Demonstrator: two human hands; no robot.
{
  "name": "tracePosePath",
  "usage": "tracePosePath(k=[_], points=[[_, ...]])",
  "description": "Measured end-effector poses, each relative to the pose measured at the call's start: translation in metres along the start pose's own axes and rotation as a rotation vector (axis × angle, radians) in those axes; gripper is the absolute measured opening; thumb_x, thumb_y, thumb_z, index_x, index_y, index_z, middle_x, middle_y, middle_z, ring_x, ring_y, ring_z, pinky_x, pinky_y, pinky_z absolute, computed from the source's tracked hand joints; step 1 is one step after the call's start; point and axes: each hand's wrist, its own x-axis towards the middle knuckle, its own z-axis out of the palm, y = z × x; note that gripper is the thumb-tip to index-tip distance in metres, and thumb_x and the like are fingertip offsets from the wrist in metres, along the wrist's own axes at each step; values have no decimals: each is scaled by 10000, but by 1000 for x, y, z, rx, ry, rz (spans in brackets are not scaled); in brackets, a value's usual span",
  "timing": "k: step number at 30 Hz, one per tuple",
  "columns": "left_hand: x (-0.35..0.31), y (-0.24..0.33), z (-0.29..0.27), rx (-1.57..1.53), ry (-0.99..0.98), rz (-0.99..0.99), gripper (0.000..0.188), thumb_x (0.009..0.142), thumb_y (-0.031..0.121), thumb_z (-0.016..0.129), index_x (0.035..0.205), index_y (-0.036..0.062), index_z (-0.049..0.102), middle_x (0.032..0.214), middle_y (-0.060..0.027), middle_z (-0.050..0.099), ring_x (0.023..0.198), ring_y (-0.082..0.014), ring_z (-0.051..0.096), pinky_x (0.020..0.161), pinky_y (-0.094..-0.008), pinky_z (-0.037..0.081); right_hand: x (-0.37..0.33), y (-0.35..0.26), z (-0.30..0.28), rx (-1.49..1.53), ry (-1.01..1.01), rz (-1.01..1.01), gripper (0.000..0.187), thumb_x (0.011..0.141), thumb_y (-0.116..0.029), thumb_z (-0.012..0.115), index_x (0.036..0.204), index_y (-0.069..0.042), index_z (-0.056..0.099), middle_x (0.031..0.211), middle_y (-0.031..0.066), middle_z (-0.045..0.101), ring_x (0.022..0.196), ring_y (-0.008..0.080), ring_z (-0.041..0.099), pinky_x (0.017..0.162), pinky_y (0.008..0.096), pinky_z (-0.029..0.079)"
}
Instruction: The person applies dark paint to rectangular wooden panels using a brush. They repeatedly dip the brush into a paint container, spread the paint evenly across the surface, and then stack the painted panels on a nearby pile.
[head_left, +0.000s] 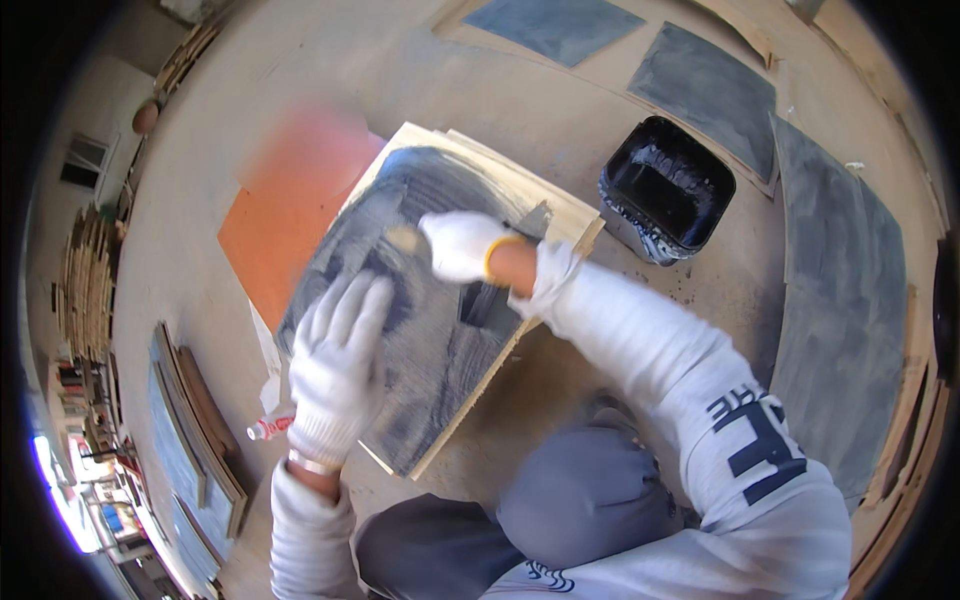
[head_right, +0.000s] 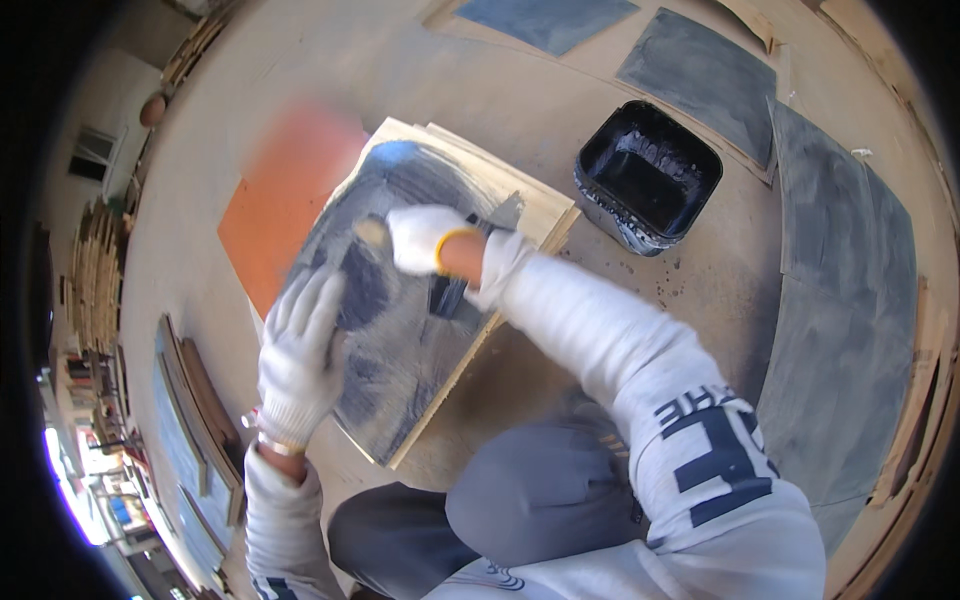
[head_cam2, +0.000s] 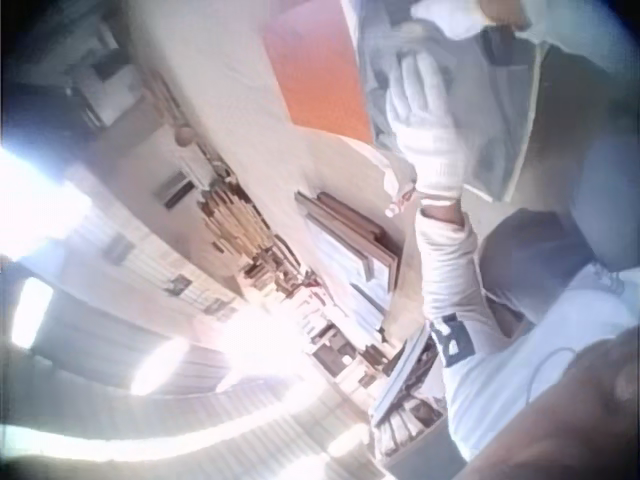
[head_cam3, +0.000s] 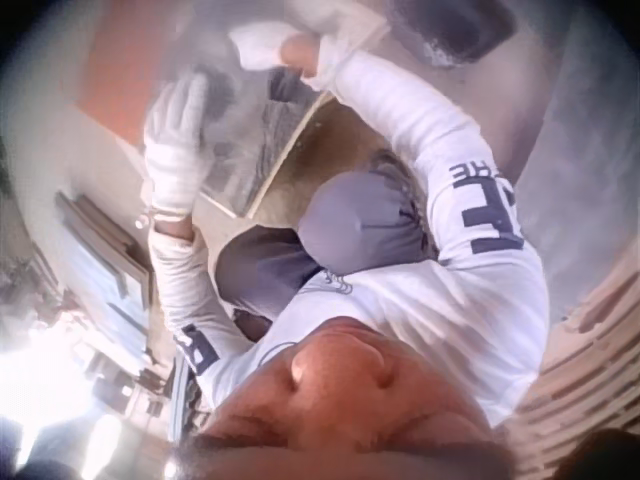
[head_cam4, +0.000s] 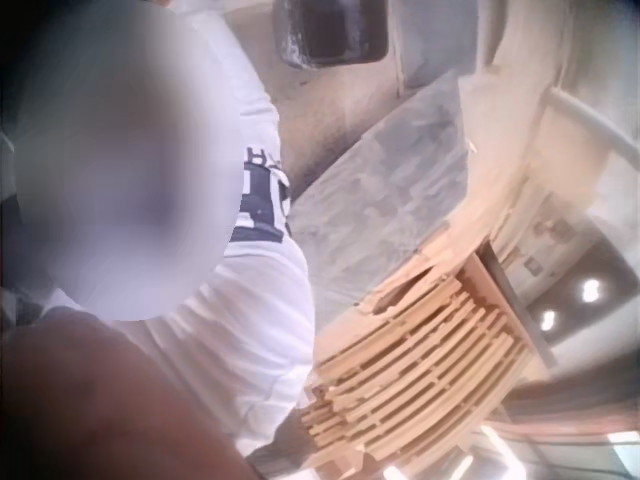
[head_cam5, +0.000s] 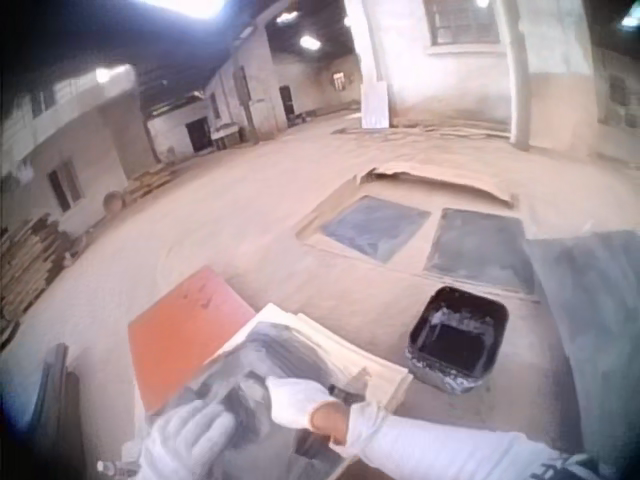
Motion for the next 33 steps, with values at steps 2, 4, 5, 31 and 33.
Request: tracePosePath(k=[2, 4, 5, 31, 33], points=[[54, -11, 24, 147, -13, 195, 712, 773, -5, 733, 1471, 23, 596, 1480, -205, 619, 1407, -405, 566, 1211, -532, 431, -17, -13, 4, 40, 80, 48, 295, 874, -124, 696, 1132, -11, 782, 1114, 271, 774, 1051, 413, 765, 903, 493, 617], [70, -43, 59, 332, -115, 267, 838, 792, 120, 778, 1573, 29, 489, 1581, -205, 550, 1512, -391, 475, 1285, -549, 339, -17, -35, 13, 115, 70, 76, 287, 886, -144, 730, 1142, -28, 783, 1114, 247, 784, 1075, 409, 765, 921, 497, 621], [65, -63, 76, 441, -159, 280, 852, 840, 165, 759, 1616, 33, 432, 1482, -220, 622, 1450, -382, 535, 1257, -537, 372, -19, -50, 14, 154, 30, 119, 287, 890, -152, 741, 1147, -30, 779, 1116, 234, 789, 1088, 409, 763, 928, 499, 622], [202, 3, 145, 131, -336, 861, 503, 887, 126, 688, 1320, 373, 756, 821, 15, 582, 764, -188, 612, 694, -359, 493, -332, 143, 196, -29, 396, 178, 349, 805, -128, 677, 1141, -187, 753, 1092, 46, 691, 964, 287, 641, 861, 450, 490], [204, 3, 139, 132, -391, 866, 502, 884, 128, 686, 1313, 379, 757, 820, 22, 577, 766, -181, 610, 691, -357, 488, -328, 143, 197, -52, 361, 171, 331, 825, -137, 674, 1141, -193, 754, 1097, 47, 686, 964, 287, 640, 857, 451, 492]])
